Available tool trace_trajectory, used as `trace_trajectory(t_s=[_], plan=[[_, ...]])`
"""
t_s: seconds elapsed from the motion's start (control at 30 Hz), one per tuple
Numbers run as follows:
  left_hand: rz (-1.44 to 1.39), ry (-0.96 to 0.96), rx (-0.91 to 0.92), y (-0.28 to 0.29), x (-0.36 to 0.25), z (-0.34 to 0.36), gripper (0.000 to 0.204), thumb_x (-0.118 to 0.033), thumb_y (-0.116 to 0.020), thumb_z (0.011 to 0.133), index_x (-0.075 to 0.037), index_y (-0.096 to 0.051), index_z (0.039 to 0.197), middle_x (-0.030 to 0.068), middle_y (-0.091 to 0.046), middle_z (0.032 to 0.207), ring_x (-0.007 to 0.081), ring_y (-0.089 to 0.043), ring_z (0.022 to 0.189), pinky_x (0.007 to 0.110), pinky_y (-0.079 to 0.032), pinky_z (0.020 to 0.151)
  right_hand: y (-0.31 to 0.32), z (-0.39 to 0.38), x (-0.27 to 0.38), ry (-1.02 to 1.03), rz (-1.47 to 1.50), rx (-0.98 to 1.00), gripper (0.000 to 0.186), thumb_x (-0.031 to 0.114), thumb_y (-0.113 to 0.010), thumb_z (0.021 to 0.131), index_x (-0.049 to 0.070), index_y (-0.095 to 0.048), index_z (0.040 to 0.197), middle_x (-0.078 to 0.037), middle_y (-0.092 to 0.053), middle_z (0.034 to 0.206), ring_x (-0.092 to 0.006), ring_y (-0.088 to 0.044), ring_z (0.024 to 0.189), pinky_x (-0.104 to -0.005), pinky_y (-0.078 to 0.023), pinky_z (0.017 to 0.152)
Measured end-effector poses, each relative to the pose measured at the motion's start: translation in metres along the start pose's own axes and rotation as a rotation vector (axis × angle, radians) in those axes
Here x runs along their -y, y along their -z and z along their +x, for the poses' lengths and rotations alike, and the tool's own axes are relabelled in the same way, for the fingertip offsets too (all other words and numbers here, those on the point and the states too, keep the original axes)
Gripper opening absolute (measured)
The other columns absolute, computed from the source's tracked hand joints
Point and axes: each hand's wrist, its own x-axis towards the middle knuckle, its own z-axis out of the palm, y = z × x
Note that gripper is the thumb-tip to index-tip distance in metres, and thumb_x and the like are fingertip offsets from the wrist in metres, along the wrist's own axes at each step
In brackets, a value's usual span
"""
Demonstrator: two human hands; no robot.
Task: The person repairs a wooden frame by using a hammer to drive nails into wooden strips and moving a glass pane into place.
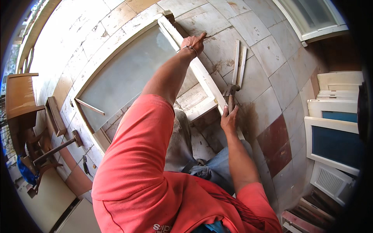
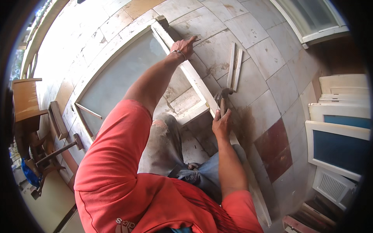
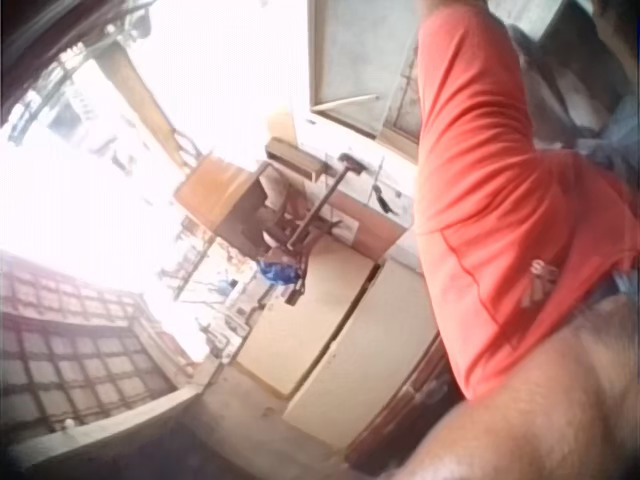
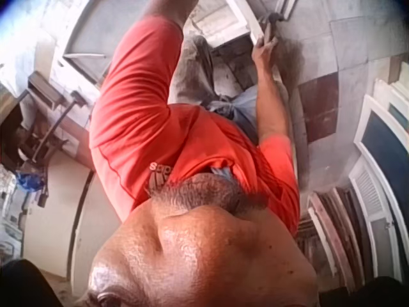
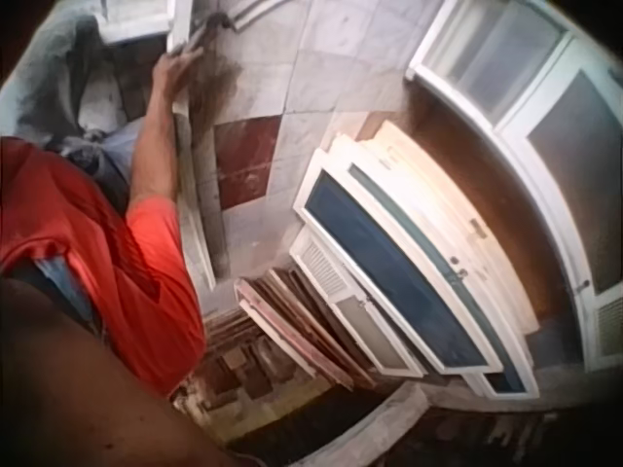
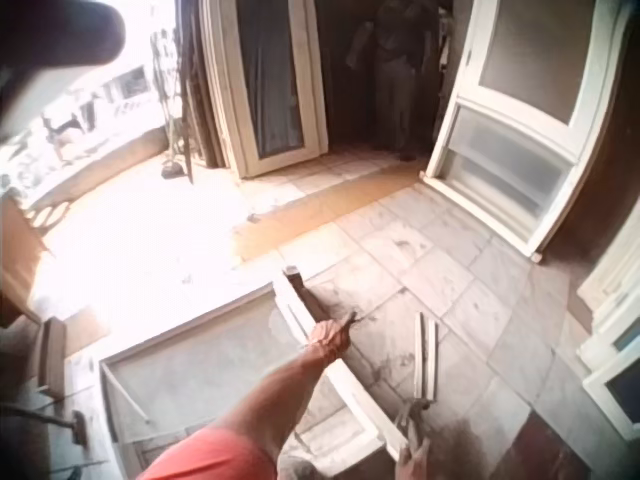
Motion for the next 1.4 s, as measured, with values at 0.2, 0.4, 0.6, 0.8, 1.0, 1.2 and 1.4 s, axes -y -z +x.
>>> trace_trajectory(t_s=[0.2, 0.4, 0.6, 0.8, 1.0, 1.2, 1.4], plan=[[-0.232, 0.525, -0.312, 0.017, 0.094, -0.034, 0.054, -0.051, -0.057, 0.087, -0.02, -0.052, 0.131, 0.0175, -0.067, 0.107, 0.0361, -0.064, 0.101, 0.044, -0.051, 0.083, 0.004, 0.004, 0.007, 0.053, 0.002, 0.0, 0.049, 0.034, -0.054, 0.094, -0.006, -0.044, 0.121, -0.03, -0.057, 0.11, -0.0447, -0.058, 0.1, -0.0483, -0.047, 0.083], [-0.512, 0.711, -0.139, -0.015, 0.083, -0.043, 0.096, -0.066, -0.077, 0.061, -0.002, -0.054, 0.129, 0.0212, -0.061, 0.123, 0.0349, -0.058, 0.115, 0.04, -0.046, 0.097, 0.005, 0.005, 0.004, 0.087, 0.018, -0.03, 0.048, 0.033, -0.054, 0.093, -0.005, -0.043, 0.121, -0.031, -0.057, 0.107, -0.0449, -0.058, 0.097, -0.049, -0.047, 0.082], [-0.687, 0.608, -0.166, -0.04, 0.102, -0.054, 0.085, -0.052, -0.083, 0.064, -0.006, -0.056, 0.129, 0.0175, -0.062, 0.123, 0.0312, -0.058, 0.116, 0.037, -0.045, 0.098, 0.006, 0.002, 0.008, 0.084, -0.023, -0.027, 0.047, 0.033, -0.054, 0.093, -0.006, -0.044, 0.12, -0.031, -0.058, 0.105, -0.0465, -0.059, 0.095, -0.0498, -0.046, 0.082], [-0.484, 0.69, -0.126, -0.02, 0.084, -0.059, 0.057, -0.042, -0.073, 0.073, -0.011, -0.065, 0.12, 0.016, -0.065, 0.117, 0.0305, -0.062, 0.109, 0.036, -0.049, 0.094, 0.006, 0.003, 0.003, 0.096, -0.014, -0.051, 0.046, 0.033, -0.054, 0.094, -0.005, -0.045, 0.117, -0.031, -0.058, 0.104, -0.0464, -0.058, 0.095, -0.0503, -0.046, 0.082], [-0.193, 0.646, 0.13, 0.019, 0.149, -0.101, 0.034, -0.038, -0.063, 0.076, -0.005, -0.071, 0.075, 0.0134, -0.07, 0.076, 0.0252, -0.07, 0.079, 0.036, -0.054, 0.074, -0.005, 0.011, -0.011, 0.028, -0.007, 0.039, 0.051, 0.039, -0.053, 0.094, -0.003, -0.04, 0.122, -0.033, -0.057, 0.105, -0.0498, -0.057, 0.095, -0.0531, -0.044, 0.082], [-0.508, 0.701, -0.247, 0.026, 0.262, -0.264, 0.029, -0.031, -0.058, 0.077, -0.008, -0.071, 0.087, 0.0107, -0.068, 0.072, 0.0249, -0.064, 0.067, 0.035, -0.05, 0.067, -0.005, 0.004, -0.006, 0.095, 0.114, -0.033, 0.05, 0.038, -0.052, 0.095, -0.006, -0.041, 0.119, -0.034, -0.055, 0.105, -0.0494, -0.055, 0.099, -0.0512, -0.043, 0.083], [-0.642, 1.227, -0.841, 0.016, 0.314, -0.375, 0.03, -0.027, -0.061, 0.077, -0.004, -0.071, 0.095, 0.0118, -0.068, 0.074, 0.0221, -0.063, 0.067, 0.034, -0.049, 0.066, -0.018, 0.015, -0.027, 0.141, 0.134, -0.025, 0.056, 0.04, -0.051, 0.095, -0.009, -0.04, 0.119, -0.037, -0.053, 0.109, -0.0509, -0.053, 0.103, -0.0514, -0.041, 0.087]])
